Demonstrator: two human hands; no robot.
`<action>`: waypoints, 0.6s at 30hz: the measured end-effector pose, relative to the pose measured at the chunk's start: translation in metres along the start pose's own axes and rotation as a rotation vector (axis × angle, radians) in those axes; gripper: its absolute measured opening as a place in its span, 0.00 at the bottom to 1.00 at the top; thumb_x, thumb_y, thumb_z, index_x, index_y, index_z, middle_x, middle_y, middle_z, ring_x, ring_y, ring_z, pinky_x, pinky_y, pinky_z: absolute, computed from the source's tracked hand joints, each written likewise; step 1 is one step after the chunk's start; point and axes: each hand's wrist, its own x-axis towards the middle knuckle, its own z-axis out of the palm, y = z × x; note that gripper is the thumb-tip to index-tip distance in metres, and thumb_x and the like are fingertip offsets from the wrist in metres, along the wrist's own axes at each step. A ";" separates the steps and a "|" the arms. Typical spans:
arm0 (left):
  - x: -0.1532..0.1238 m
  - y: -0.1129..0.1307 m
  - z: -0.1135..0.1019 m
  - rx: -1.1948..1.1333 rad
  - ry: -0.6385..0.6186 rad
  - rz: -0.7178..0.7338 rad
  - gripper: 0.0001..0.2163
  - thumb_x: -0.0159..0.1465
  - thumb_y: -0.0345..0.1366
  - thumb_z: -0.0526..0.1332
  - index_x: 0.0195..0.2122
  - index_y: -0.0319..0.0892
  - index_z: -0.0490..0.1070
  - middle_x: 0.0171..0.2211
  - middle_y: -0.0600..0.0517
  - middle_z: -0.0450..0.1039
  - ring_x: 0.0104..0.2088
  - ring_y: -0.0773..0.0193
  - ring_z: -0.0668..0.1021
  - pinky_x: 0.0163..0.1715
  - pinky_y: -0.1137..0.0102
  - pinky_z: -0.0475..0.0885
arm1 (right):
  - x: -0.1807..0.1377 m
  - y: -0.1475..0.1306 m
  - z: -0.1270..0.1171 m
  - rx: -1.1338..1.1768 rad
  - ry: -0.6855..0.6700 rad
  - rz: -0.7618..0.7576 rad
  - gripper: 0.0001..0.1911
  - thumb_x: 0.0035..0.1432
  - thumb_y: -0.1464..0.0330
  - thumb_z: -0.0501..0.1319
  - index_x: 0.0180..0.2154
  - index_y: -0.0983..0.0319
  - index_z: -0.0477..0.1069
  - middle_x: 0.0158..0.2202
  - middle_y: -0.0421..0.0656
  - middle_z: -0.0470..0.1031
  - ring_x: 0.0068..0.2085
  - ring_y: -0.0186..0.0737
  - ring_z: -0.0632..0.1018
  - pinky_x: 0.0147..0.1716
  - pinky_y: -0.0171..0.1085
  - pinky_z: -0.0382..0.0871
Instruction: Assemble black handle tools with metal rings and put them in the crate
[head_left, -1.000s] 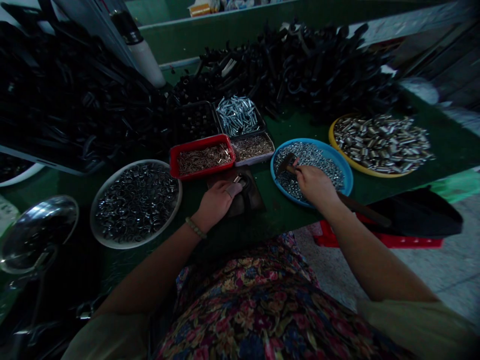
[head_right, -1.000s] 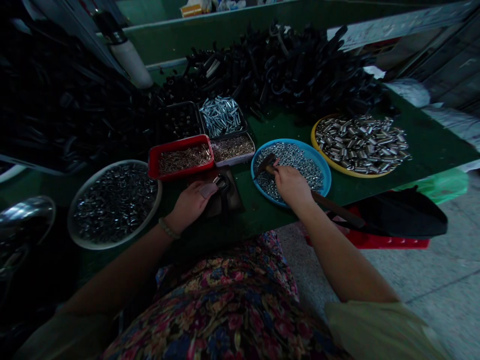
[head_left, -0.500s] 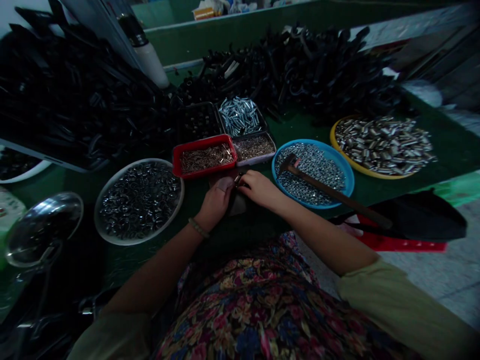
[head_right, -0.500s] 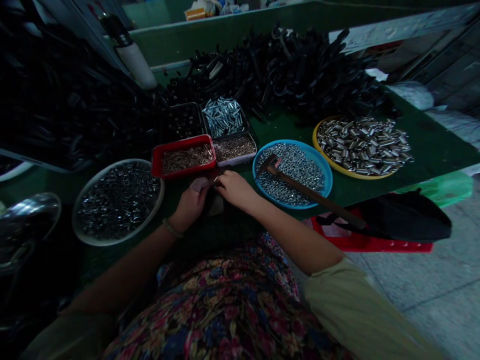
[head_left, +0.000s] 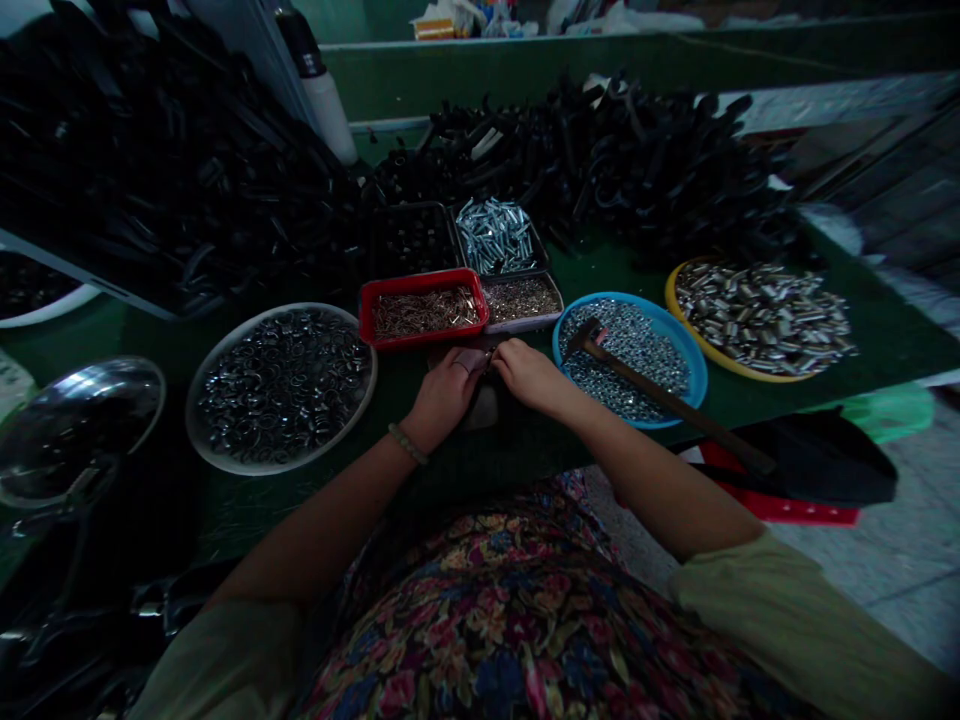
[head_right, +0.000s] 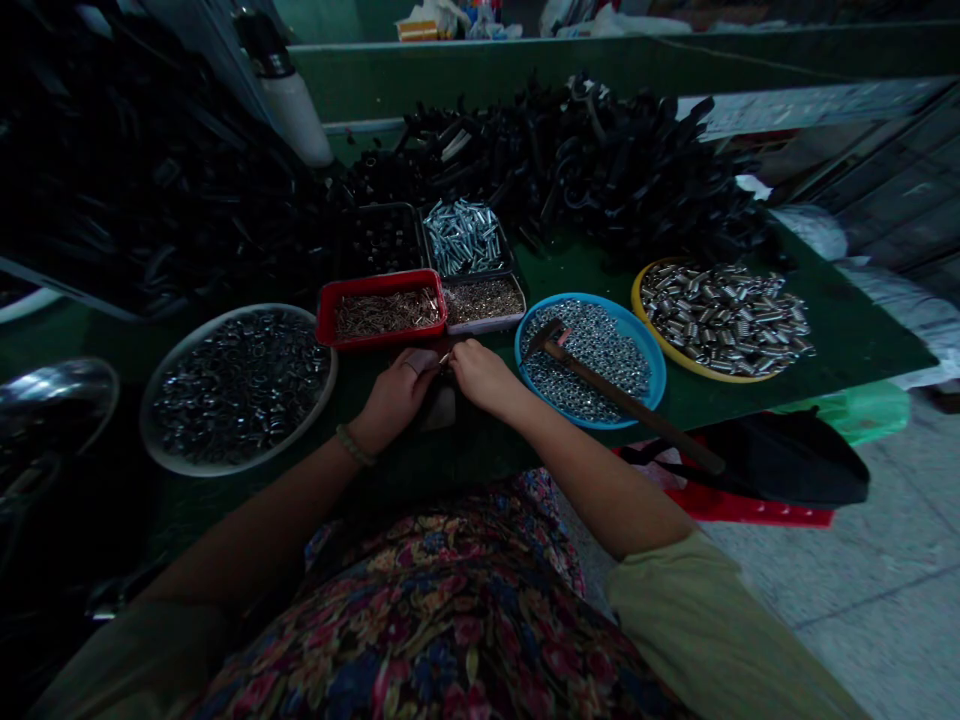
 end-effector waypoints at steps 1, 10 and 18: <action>0.001 0.001 0.000 0.021 -0.007 0.009 0.11 0.69 0.36 0.51 0.48 0.42 0.69 0.46 0.48 0.71 0.45 0.61 0.74 0.46 0.68 0.70 | -0.001 0.002 0.001 0.040 0.030 0.021 0.08 0.65 0.72 0.51 0.38 0.65 0.68 0.40 0.50 0.72 0.43 0.43 0.72 0.44 0.39 0.63; 0.007 0.008 0.003 0.315 -0.081 0.087 0.12 0.69 0.37 0.50 0.45 0.41 0.70 0.44 0.48 0.72 0.42 0.60 0.74 0.44 0.67 0.69 | -0.004 0.009 0.000 0.232 0.110 0.108 0.05 0.63 0.74 0.52 0.36 0.64 0.65 0.38 0.50 0.73 0.42 0.42 0.73 0.45 0.38 0.64; 0.003 0.018 -0.003 0.570 -0.218 0.215 0.11 0.67 0.31 0.52 0.48 0.39 0.69 0.43 0.46 0.70 0.41 0.57 0.72 0.38 0.66 0.70 | -0.032 0.015 -0.009 0.017 0.216 -0.040 0.10 0.62 0.76 0.51 0.44 0.66 0.67 0.45 0.52 0.70 0.47 0.45 0.72 0.47 0.39 0.65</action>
